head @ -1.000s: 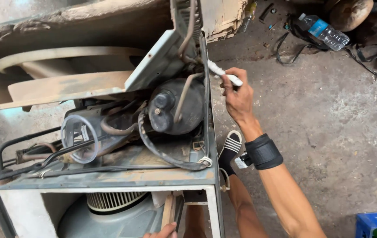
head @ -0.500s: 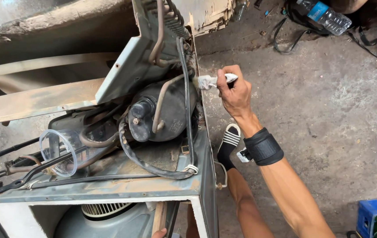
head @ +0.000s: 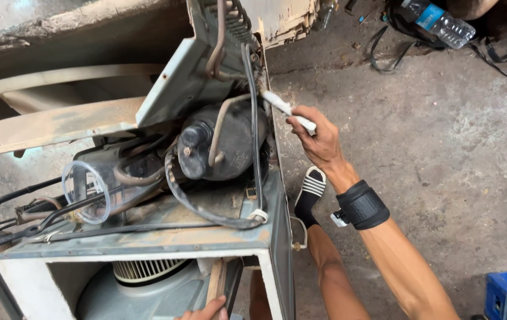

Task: Cleaning and scraping dirt and debris from the internal components of a disassembled window air conditioner unit using a brush and a hand tool.

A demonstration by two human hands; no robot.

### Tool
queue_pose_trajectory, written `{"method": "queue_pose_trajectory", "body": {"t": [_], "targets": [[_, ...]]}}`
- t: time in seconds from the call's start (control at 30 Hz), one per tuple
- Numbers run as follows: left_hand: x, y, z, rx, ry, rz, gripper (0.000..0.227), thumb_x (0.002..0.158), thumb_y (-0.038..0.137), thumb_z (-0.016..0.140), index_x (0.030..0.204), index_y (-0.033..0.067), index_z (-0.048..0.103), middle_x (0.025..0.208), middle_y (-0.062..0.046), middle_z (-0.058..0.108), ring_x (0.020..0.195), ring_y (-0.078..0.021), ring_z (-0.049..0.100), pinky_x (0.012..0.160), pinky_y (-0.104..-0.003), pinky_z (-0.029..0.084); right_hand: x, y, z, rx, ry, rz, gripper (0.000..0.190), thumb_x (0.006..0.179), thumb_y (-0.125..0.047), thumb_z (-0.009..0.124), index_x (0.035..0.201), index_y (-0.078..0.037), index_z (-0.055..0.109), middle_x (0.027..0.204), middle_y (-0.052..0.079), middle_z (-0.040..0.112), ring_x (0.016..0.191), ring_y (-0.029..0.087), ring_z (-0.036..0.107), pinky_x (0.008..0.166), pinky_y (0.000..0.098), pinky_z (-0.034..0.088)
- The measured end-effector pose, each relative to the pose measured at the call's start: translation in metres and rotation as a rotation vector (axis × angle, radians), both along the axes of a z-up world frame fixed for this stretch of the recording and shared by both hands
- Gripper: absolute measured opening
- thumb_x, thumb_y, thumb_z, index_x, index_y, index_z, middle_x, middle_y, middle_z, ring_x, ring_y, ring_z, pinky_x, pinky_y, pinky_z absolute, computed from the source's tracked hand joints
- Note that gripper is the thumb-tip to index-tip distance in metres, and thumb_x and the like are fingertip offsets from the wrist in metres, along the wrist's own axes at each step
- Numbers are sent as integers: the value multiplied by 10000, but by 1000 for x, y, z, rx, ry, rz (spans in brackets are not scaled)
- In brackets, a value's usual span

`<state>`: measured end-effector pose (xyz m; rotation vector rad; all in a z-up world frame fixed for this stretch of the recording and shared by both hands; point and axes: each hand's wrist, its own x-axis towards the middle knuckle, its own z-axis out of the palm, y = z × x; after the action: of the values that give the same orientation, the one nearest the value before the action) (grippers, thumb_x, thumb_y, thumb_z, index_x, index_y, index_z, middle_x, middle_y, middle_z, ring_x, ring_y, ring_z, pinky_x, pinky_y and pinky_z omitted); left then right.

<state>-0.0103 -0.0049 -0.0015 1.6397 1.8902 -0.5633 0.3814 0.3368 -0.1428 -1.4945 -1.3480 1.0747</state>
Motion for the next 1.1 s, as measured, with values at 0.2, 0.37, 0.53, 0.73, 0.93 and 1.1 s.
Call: {"method": "queue_pose_trajectory", "body": {"t": [0.2, 0.37, 0.53, 0.73, 0.93, 1.1], "targets": [[71, 96, 76, 274, -176, -6, 236, 707, 240, 752, 932, 206, 813, 707, -30, 781, 472, -134, 616, 531, -327, 460, -8, -51, 19, -165, 93, -243, 232, 1045, -239, 662, 1214, -81, 646, 880, 20, 695, 772, 106, 673, 671, 267, 548], [97, 130, 112, 401, -295, -21, 241, 729, 193, 782, 967, 155, 798, 751, -54, 776, 505, -169, 616, 528, -327, 437, -29, -105, 40, -192, 14, -288, 270, 1014, -246, 710, 1184, -73, 593, 868, 17, 663, 739, 101, 599, 632, 267, 485], [110, 144, 147, 625, -433, -11, 284, 778, 163, 777, 1060, 140, 754, 840, -50, 757, 620, -167, 635, 610, -309, 473, -50, -177, 68, -216, -90, -389, 249, 1012, -228, 707, 1135, -67, 563, 812, 17, 597, 701, 106, 545, 605, 279, 449], [87, 135, 167, 577, -529, -42, 242, 863, 266, 767, 1071, 144, 748, 795, -42, 705, 725, -206, 632, 695, -344, 472, -88, -275, 124, -328, -51, -574, 220, 1059, -244, 639, 1199, -74, 634, 906, 29, 625, 738, 76, 573, 637, 231, 482], [83, 120, 172, 577, -653, -112, 212, 943, 305, 707, 1066, 133, 726, 824, -36, 705, 752, -212, 639, 774, -356, 462, -128, -379, 130, -430, -14, -795, 234, 1037, -228, 610, 1213, -74, 624, 959, 29, 744, 719, 61, 631, 589, 228, 467], [89, 101, 162, 661, -562, -131, 274, 988, 359, 658, 1119, 126, 722, 869, -64, 701, 761, -225, 601, 731, -357, 435, -159, -457, 121, -561, -96, -815, 223, 1037, -219, 651, 1208, -76, 657, 822, 70, 610, 699, 108, 505, 610, 276, 438]]}}
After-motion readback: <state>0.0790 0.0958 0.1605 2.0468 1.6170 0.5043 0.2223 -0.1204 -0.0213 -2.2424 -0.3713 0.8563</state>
